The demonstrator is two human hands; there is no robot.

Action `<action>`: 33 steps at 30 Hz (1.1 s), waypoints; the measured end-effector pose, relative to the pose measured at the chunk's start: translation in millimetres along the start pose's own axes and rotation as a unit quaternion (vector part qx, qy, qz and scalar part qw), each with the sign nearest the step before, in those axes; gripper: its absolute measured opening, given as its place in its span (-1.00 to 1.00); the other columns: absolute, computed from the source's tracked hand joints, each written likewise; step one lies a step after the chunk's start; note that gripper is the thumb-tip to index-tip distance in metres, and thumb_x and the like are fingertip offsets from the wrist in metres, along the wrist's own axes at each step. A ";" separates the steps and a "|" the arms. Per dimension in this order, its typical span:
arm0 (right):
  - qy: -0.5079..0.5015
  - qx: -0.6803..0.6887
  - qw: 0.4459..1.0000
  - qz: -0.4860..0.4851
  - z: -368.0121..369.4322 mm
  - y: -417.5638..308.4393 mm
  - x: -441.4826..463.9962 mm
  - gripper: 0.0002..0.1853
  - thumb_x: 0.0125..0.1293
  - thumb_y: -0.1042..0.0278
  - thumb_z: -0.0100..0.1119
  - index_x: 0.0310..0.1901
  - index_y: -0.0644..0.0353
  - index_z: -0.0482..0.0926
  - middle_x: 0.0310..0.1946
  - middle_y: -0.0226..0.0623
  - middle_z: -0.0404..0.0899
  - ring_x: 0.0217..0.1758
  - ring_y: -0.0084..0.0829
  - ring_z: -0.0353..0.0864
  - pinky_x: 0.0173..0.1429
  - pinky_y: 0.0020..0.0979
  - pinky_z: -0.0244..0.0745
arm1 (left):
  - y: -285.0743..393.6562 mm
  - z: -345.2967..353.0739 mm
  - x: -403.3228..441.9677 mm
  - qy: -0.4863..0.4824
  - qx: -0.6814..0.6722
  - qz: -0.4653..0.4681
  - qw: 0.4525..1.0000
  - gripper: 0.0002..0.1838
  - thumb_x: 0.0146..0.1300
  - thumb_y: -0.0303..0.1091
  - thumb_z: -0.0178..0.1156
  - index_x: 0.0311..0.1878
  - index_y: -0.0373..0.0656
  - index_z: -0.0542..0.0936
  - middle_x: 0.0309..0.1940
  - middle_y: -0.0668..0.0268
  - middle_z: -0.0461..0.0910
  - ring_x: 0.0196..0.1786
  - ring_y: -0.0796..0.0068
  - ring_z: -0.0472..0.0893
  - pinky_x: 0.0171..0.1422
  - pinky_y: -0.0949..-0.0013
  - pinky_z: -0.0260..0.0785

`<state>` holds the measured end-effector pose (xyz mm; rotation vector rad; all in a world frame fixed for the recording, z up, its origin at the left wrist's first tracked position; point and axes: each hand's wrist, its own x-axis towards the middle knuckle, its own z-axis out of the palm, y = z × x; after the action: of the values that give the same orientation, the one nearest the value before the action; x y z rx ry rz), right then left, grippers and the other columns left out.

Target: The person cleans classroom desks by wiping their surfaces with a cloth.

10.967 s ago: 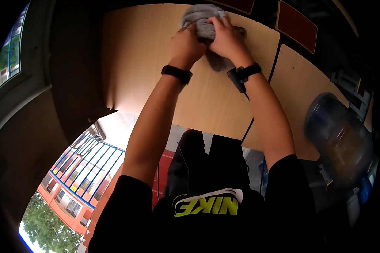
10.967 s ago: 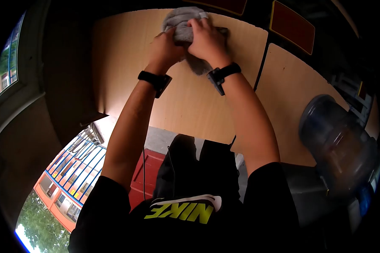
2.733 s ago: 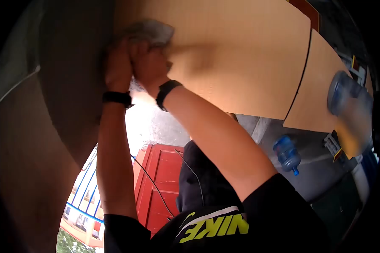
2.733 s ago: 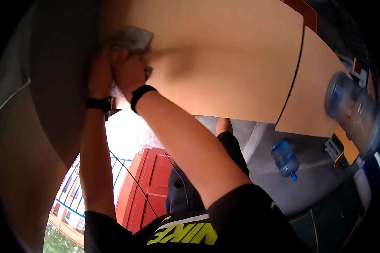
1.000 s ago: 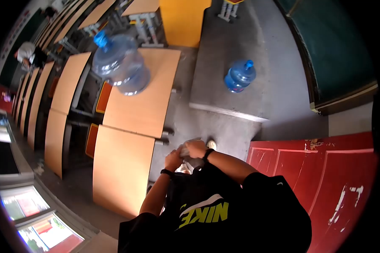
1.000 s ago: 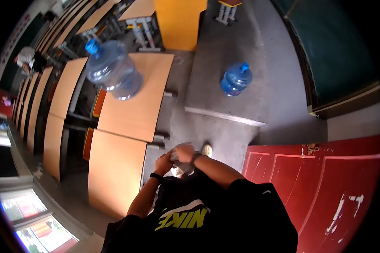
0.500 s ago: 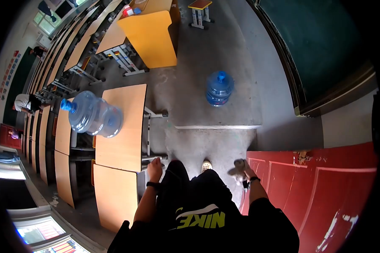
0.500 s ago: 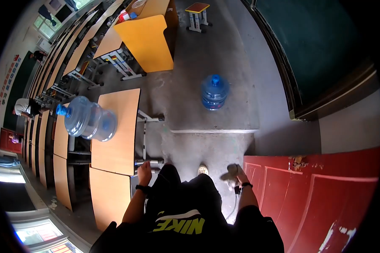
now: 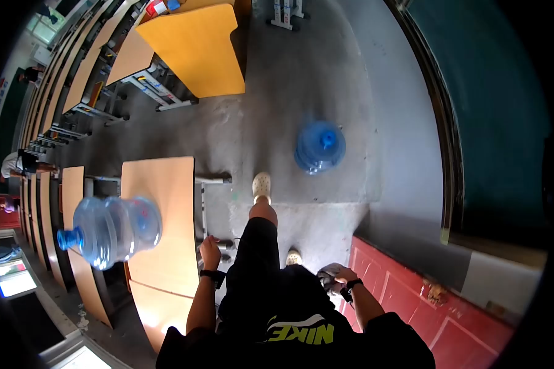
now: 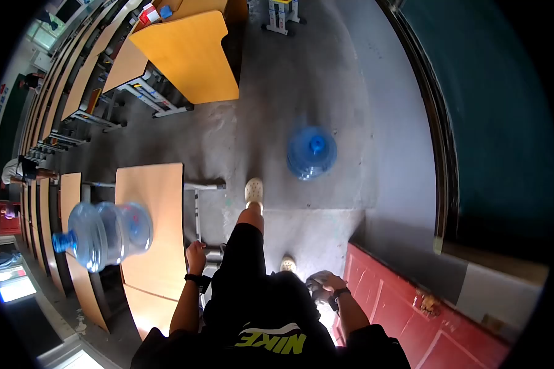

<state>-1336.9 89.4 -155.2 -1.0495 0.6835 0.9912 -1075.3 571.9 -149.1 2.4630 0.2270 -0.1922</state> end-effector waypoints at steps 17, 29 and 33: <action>0.340 0.137 0.921 -0.135 -21.4 -404.8 -82.6 -0.39 0.20 0.67 0.48 0.30 0.35 0.52 0.09 -0.12 0.69 0.06 -0.19 0.74 0.12 -0.11 0.70 | 538.4 -91.7 422.7 -0.117 -0.073 0.334 0.932 -0.88 0.23 -0.37 0.24 -0.26 -0.18 0.52 -0.24 0.02 0.60 -0.12 -0.17 0.59 -0.08 -0.13 0.46; 0.314 -0.317 0.891 0.085 -65.5 -513.0 -18.0 -0.45 0.40 0.31 0.10 0.42 0.14 0.49 0.29 0.06 0.62 0.31 -0.01 0.65 0.32 -0.05 0.57 | 628.2 -122.9 529.9 -0.208 -0.239 0.243 0.917 -0.43 0.30 -0.30 0.44 -0.54 -0.20 0.19 -0.66 0.35 0.07 -0.50 0.57 0.09 -0.46 0.25 0.01; 0.284 -0.395 0.871 0.068 -133.5 -610.0 17.7 -0.50 0.47 0.24 -0.01 0.41 0.06 0.53 0.30 0.01 0.62 0.32 -0.04 0.64 0.36 -0.04 0.54 | 669.7 -123.8 610.3 -0.209 -0.221 0.198 0.932 -0.39 0.37 -0.23 0.40 -0.59 -0.19 0.17 -0.66 0.49 0.05 -0.51 0.67 0.08 -0.48 0.29 -0.04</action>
<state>-776.3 -127.4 15.0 -2.0944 0.8523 1.1186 -329.9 200.4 228.6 1.9126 -0.3732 -0.4301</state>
